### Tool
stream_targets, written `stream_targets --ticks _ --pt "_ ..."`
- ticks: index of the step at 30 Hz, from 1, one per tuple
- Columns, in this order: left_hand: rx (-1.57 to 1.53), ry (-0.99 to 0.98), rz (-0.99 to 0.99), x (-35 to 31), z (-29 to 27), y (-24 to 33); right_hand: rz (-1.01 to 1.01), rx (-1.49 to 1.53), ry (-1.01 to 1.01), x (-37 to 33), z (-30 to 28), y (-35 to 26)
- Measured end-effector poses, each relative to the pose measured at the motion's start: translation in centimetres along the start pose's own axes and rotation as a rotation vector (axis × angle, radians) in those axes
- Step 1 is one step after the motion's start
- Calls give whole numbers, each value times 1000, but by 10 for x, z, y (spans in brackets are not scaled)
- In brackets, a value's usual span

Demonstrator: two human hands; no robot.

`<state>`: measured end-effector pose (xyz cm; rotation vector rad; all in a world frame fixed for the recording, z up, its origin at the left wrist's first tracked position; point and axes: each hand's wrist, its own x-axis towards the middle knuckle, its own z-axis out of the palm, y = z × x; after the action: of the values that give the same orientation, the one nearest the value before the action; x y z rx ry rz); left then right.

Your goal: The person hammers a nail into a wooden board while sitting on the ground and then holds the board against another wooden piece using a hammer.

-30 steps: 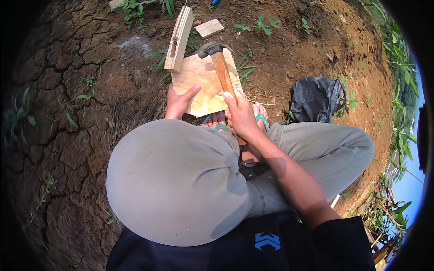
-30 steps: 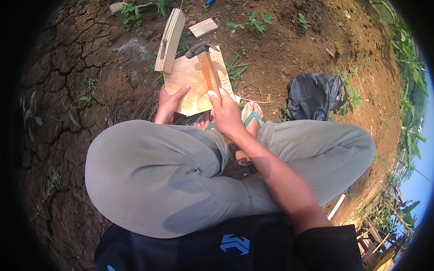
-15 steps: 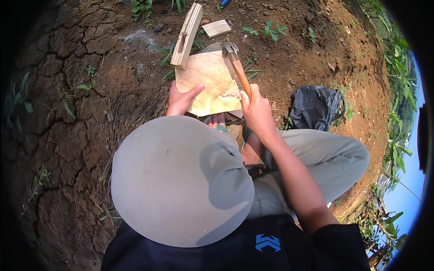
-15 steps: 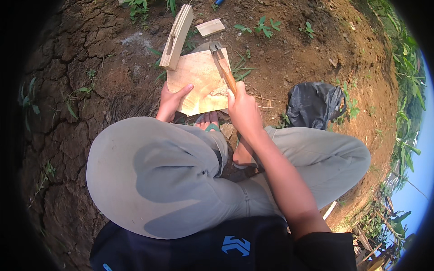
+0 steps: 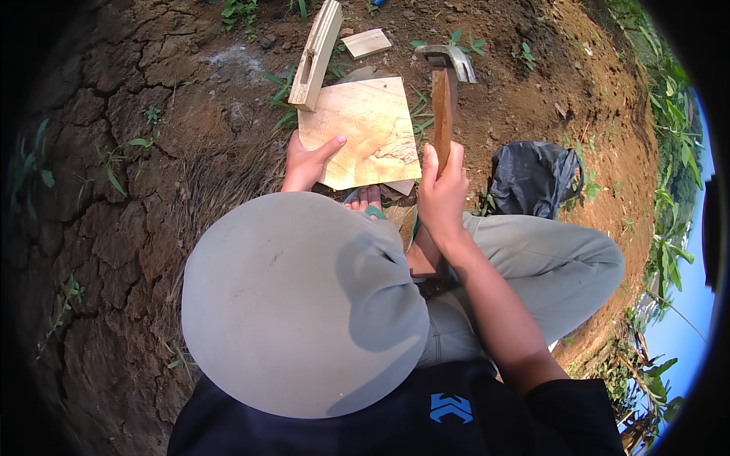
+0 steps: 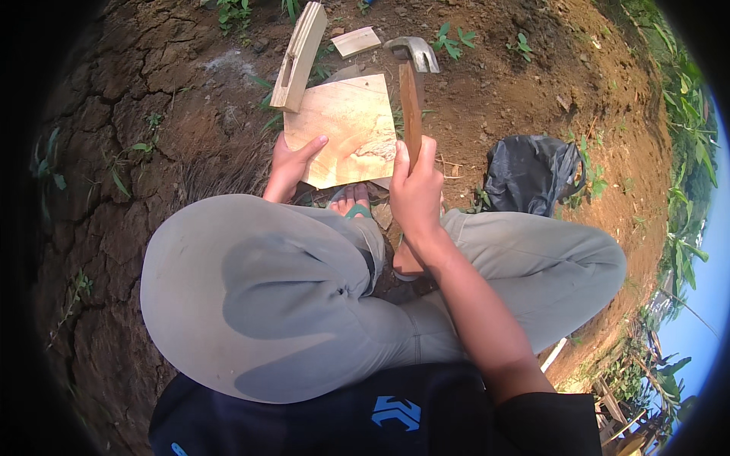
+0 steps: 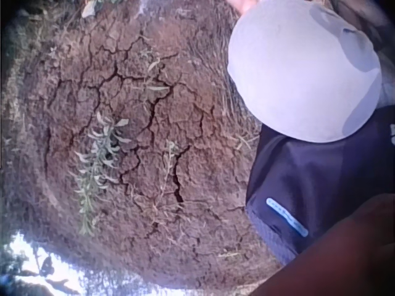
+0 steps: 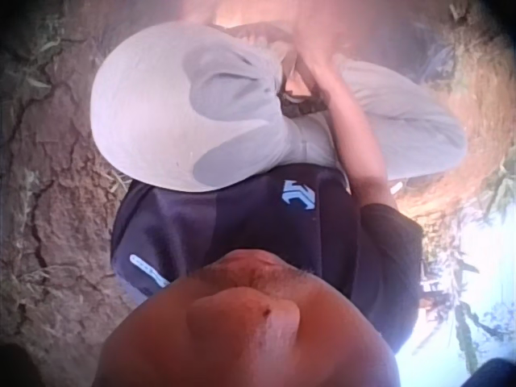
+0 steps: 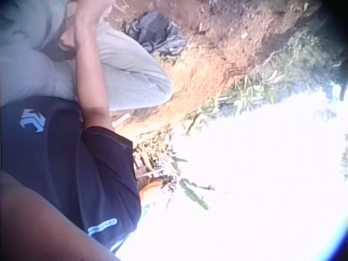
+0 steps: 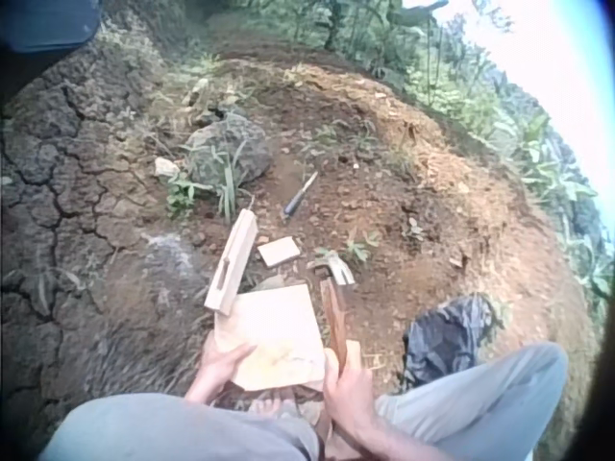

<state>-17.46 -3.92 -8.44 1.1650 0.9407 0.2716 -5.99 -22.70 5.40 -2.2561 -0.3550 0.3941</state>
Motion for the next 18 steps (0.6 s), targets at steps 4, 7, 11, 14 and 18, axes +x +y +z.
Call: stream_targets --ticks 4,7,11,14,18 --pt "-59 11 8 -3 9 4 30 -204 -159 23 8 28" --pt "-45 31 -8 -5 7 3 29 -33 6 19 -2 14" --pt "-29 -7 0 -2 11 8 -10 -258 -177 23 -2 25" --pt "-49 -15 -27 -2 11 19 -12 -165 -140 27 -5 13" --pt "-18 19 -40 -4 14 20 -17 -142 -106 18 -5 10"
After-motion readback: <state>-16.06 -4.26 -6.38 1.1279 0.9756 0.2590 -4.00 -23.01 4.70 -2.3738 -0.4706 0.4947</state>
